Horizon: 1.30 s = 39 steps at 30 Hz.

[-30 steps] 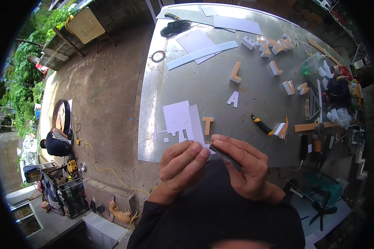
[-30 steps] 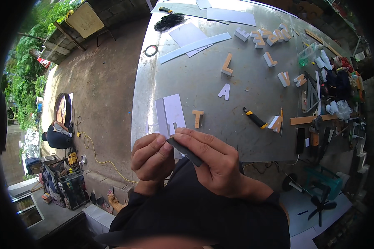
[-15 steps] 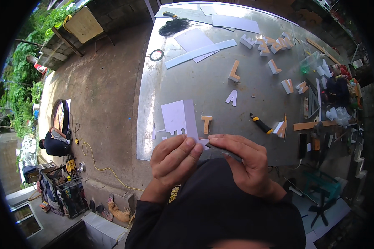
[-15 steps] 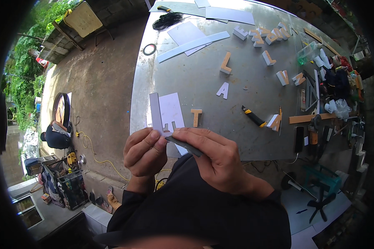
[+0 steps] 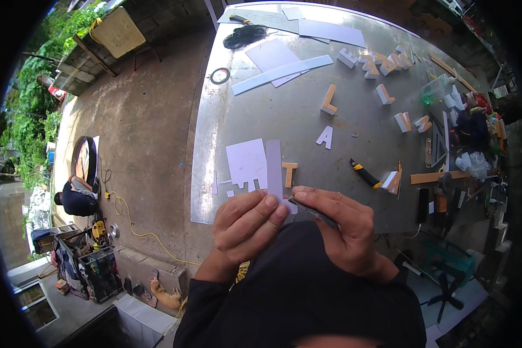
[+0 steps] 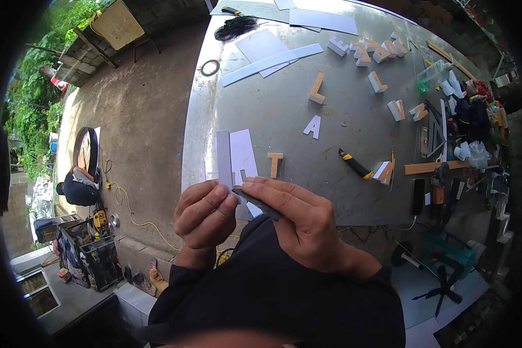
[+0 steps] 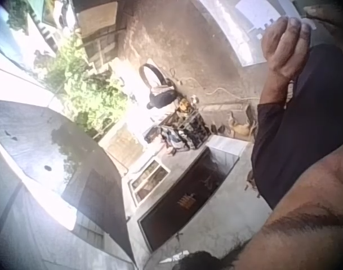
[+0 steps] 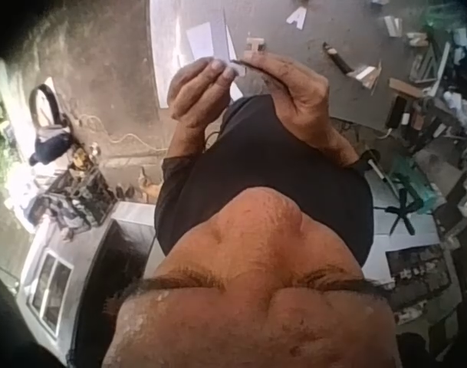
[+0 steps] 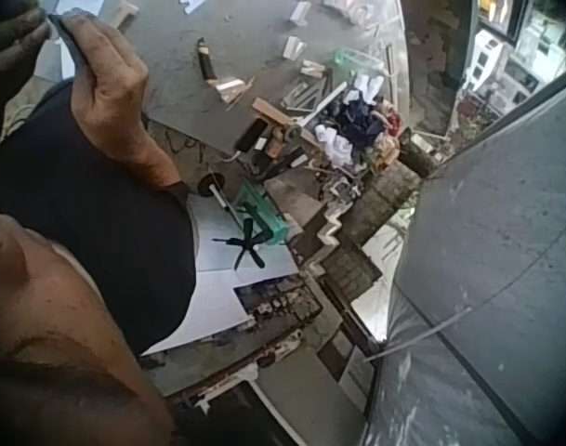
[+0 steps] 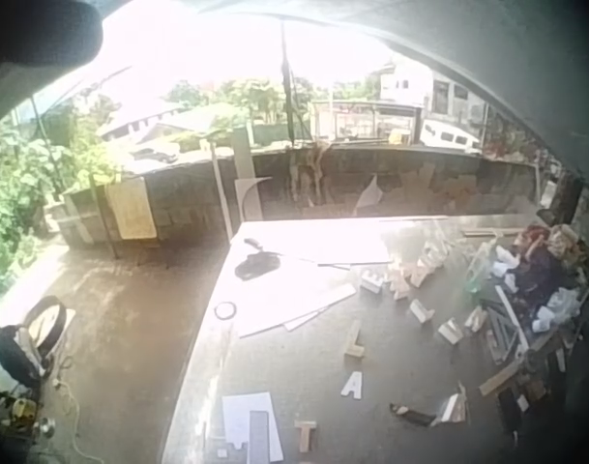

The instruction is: Using a utility knife and sandpaper to trim and smooth the edges of white foam or acrylic letters.

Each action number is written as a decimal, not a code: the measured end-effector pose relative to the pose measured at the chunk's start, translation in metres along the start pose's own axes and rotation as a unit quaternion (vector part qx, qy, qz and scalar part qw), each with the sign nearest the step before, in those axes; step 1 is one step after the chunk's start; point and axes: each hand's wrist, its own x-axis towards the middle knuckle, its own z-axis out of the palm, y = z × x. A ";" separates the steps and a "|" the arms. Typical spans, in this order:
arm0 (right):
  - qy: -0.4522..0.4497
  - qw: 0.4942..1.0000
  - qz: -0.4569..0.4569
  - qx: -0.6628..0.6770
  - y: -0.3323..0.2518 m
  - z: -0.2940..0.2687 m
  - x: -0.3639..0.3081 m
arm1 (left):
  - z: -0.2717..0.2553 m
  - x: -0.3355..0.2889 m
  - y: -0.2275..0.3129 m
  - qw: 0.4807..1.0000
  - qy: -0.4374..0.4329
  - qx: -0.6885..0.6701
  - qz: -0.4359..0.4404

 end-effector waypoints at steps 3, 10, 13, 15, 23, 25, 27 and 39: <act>-0.007 1.000 0.008 0.010 0.001 -0.001 0.002 | 0.002 -0.001 -0.002 1.000 -0.004 -0.001 0.001; 0.003 0.999 -0.022 -0.034 -0.001 0.003 0.002 | 0.008 -0.003 -0.002 1.000 0.025 0.009 -0.016; 0.012 0.997 -0.036 -0.061 0.001 0.006 0.002 | 0.012 -0.003 -0.003 0.999 0.044 0.015 -0.022; 0.014 0.997 -0.040 -0.071 0.001 0.007 0.001 | 0.014 -0.005 -0.004 0.998 0.051 0.017 -0.019; 0.028 0.992 -0.056 -0.113 0.002 0.012 0.000 | 0.016 -0.007 0.000 0.998 0.059 0.014 -0.030; 0.026 0.990 -0.065 -0.124 0.003 0.013 0.001 | 0.016 -0.008 0.000 0.997 0.060 0.023 -0.040; 0.025 0.990 -0.063 -0.122 0.003 0.012 0.000 | 0.017 -0.009 -0.004 0.998 0.052 0.017 -0.036; 0.003 0.999 -0.006 -0.037 -0.001 0.004 -0.002 | 0.014 -0.008 -0.006 0.999 0.038 -0.008 -0.004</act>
